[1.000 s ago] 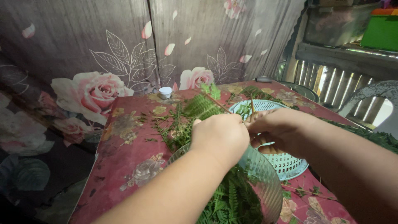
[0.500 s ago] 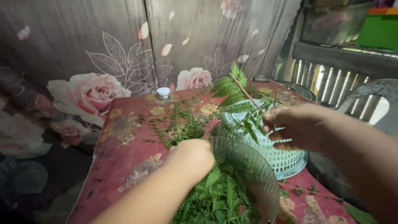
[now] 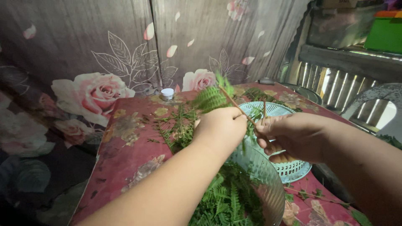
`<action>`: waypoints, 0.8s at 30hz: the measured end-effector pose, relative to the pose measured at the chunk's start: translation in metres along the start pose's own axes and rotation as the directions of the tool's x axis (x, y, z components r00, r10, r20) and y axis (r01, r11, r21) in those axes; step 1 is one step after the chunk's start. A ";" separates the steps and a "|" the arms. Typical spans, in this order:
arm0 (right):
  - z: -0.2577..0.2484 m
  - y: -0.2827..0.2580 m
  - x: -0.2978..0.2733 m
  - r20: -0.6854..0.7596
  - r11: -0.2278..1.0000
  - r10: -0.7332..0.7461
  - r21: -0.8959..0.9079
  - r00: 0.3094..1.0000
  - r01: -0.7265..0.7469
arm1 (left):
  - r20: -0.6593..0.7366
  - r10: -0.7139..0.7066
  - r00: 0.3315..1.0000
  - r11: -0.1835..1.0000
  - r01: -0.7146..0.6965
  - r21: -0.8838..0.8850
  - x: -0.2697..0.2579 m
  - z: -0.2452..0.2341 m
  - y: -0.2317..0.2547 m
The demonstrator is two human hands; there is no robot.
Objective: The person strips leaves from fern-like plant stems by hand, placing the leaves into a clear bowl and discarding the bare stems onto the table. The person handles multiple stems one at a time, repeating the stripping motion along each stem.
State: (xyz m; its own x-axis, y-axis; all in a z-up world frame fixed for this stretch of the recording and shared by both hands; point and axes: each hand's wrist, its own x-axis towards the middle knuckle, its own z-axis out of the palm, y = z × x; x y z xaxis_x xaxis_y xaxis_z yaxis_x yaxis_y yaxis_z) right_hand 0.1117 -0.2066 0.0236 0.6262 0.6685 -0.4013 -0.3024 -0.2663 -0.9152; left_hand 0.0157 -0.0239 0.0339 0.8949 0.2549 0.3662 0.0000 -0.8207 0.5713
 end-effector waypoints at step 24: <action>0.030 -0.006 0.001 -0.069 0.993 0.043 0.113 0.997 -0.035 | -0.015 0.226 0.974 0.958 -0.219 0.186 -0.023 0.008 0.000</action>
State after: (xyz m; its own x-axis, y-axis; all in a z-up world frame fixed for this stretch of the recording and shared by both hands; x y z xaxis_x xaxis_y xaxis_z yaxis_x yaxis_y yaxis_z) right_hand 0.0922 -0.1832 0.0296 0.6606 0.6069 -0.4418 -0.4034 -0.2094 -0.8907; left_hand -0.0008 -0.0342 0.0196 0.8649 0.0703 0.4969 -0.1133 -0.9372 0.3298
